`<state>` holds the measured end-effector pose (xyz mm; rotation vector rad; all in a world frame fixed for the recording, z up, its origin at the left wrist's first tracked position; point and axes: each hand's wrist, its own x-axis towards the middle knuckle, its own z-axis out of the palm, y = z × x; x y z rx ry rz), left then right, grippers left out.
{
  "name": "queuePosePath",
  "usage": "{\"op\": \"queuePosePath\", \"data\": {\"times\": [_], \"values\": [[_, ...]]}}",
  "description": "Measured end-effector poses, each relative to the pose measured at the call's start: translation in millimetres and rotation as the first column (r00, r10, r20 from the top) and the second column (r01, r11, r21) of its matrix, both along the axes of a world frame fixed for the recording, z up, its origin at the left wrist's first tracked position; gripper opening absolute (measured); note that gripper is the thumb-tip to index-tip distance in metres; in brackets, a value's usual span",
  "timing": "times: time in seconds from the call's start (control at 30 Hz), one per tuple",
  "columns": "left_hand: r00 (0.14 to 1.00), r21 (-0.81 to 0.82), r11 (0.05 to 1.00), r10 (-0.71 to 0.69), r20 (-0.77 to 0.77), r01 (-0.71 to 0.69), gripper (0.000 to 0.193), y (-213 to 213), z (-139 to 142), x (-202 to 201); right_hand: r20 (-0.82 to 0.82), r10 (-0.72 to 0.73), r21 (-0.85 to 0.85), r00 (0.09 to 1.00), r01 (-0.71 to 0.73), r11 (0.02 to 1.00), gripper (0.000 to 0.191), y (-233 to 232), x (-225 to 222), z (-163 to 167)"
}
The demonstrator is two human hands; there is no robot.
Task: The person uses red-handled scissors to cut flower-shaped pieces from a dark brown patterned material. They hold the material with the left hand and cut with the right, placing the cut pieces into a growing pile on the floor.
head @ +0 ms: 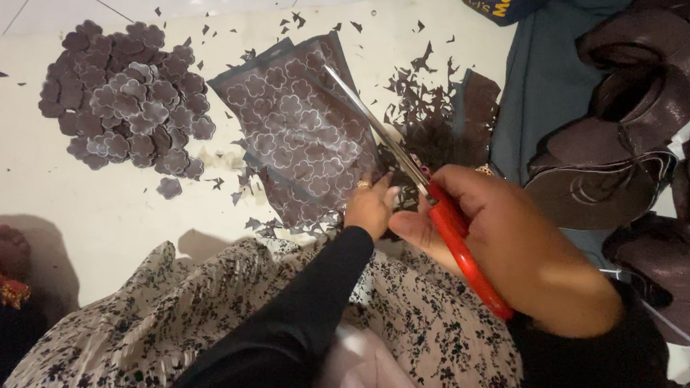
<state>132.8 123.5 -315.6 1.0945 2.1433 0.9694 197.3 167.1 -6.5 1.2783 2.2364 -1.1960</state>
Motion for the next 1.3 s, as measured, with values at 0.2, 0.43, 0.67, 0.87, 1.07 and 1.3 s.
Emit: {"op": "queuePosePath", "data": {"times": [0.2,0.43,0.67,0.87,1.07,1.3], "values": [[0.89,-0.156,0.912,0.315,-0.328,-0.38,0.074,6,-6,-65,0.199,-0.093,-0.09,0.976,0.112,0.99,0.051,6,5,-5],[0.868,-0.376,0.782,0.443,-0.225,-0.497,0.111,-27,-6,-152,-0.066,0.08,0.02,0.995,-0.079,0.997,0.047,9,10,-10],[0.896,-0.499,0.763,0.238,-0.376,-0.412,0.105,-19,9,-172,0.051,-0.001,-0.091,0.999,0.005,0.996,0.05,4,1,-4],[0.881,-0.507,0.735,0.272,-0.387,-0.45,0.08,-17,14,-176,0.032,-0.016,-0.109,0.999,0.019,0.994,0.046,5,-4,-6],[0.894,-0.394,0.819,0.289,-0.343,-0.417,0.065,-16,1,-180,0.044,-0.02,-0.168,0.999,0.027,0.985,0.046,4,-7,-6],[0.917,-0.407,0.822,0.346,-0.199,-0.399,0.078,-15,1,-179,0.016,-0.007,-0.144,1.0,0.009,0.989,0.049,6,-7,-4]]}}
